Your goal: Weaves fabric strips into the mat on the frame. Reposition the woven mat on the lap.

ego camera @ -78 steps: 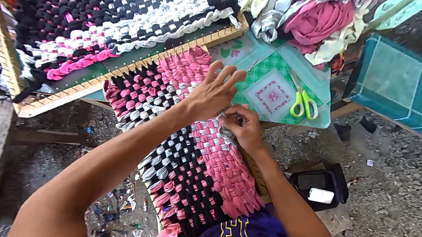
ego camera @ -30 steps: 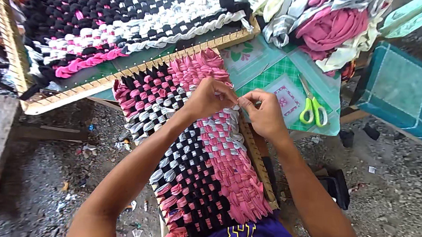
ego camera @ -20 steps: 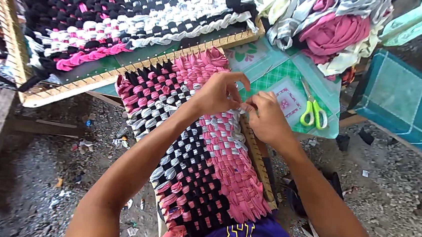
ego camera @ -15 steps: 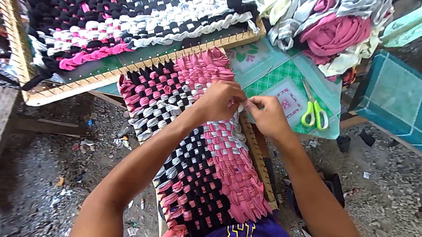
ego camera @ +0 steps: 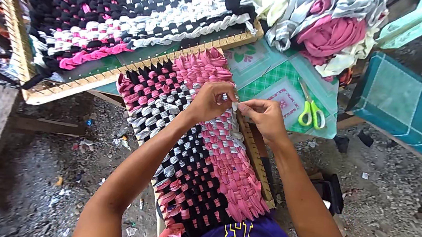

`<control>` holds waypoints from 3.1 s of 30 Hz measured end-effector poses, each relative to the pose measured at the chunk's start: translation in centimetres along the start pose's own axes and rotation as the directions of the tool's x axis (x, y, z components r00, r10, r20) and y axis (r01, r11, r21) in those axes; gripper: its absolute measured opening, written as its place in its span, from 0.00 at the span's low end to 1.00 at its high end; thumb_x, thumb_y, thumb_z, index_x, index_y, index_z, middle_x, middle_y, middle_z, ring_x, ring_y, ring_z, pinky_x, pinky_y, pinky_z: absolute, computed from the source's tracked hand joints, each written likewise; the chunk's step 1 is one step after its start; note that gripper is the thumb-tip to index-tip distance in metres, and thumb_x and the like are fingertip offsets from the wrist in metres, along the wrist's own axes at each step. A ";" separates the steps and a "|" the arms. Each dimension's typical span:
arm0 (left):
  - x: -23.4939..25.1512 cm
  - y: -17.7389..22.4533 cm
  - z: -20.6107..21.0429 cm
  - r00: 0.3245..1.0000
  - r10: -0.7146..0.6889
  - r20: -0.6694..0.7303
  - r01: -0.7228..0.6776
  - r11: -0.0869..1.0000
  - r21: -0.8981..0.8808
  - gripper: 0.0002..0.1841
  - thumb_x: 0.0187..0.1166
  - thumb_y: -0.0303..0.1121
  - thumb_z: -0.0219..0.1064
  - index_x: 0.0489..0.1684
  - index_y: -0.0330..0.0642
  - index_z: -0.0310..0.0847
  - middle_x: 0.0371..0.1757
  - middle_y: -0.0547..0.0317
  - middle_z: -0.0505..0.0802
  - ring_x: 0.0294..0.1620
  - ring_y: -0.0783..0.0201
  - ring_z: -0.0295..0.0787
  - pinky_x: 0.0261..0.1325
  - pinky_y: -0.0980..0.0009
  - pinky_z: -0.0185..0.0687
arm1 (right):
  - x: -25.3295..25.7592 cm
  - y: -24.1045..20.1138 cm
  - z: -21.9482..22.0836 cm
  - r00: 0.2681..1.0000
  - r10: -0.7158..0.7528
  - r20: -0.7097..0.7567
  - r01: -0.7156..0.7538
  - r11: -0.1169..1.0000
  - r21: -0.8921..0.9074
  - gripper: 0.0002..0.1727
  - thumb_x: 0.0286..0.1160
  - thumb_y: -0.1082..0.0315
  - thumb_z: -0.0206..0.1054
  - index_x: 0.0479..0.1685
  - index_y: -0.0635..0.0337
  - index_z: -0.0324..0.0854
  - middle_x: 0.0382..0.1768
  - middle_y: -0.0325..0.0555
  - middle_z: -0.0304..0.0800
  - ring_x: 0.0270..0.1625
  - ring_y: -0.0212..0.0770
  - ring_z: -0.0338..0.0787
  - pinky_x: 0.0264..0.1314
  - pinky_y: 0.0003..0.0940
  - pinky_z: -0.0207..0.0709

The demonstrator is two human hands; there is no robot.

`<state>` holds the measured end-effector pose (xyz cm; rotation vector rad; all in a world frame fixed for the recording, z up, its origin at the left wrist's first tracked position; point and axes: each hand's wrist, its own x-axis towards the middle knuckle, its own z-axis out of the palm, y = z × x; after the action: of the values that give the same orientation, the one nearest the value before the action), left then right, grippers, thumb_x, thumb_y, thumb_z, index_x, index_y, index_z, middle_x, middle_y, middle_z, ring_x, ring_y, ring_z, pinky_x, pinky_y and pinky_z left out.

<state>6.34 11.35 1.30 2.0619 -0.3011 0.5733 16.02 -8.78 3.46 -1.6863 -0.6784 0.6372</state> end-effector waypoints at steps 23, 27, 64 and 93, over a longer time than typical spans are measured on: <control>0.2 0.3 -1.7 0.997 -0.007 0.075 -0.013 0.965 0.263 0.17 0.85 0.42 0.61 0.40 0.42 0.95 0.49 0.56 0.95 0.59 0.58 0.85 0.69 0.59 0.75 | 1.4 1.1 1.9 0.968 -0.098 -0.231 0.102 0.995 0.006 0.03 0.68 0.72 0.74 0.32 0.60 0.93 0.31 0.39 0.92 0.34 0.29 0.88 0.39 0.27 0.82; 1.0 2.1 -0.3 0.975 -0.220 0.032 0.205 0.947 0.246 0.11 0.77 0.38 0.72 0.46 0.40 0.88 0.51 0.53 0.93 0.60 0.53 0.85 0.69 0.54 0.75 | 1.8 0.7 2.3 0.980 0.058 -0.193 -0.006 0.965 0.264 0.06 0.77 0.73 0.69 0.38 0.62 0.92 0.30 0.38 0.92 0.32 0.29 0.86 0.40 0.27 0.82; -1.8 3.1 3.3 0.953 -0.236 -0.189 0.298 0.841 0.452 0.16 0.80 0.36 0.56 0.57 0.50 0.89 0.64 0.50 0.84 0.65 0.47 0.75 0.66 0.47 0.69 | 0.7 1.8 3.5 0.953 -0.243 -0.181 0.256 0.965 0.054 0.07 0.84 0.69 0.64 0.46 0.64 0.84 0.44 0.45 0.85 0.46 0.35 0.85 0.47 0.30 0.81; -2.3 1.5 2.1 0.935 -0.215 -0.283 0.290 0.921 0.259 0.09 0.77 0.39 0.71 0.45 0.57 0.99 0.56 0.62 0.88 0.62 0.55 0.72 0.70 0.48 0.60 | 0.2 1.0 3.9 0.872 -0.421 -0.251 0.319 0.876 -0.361 0.07 0.75 0.65 0.75 0.42 0.59 0.91 0.40 0.43 0.88 0.43 0.34 0.86 0.45 0.27 0.80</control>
<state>4.32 8.75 0.36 2.2382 0.2147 0.7422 13.46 -6.20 1.71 -1.8206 -0.8697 -0.0330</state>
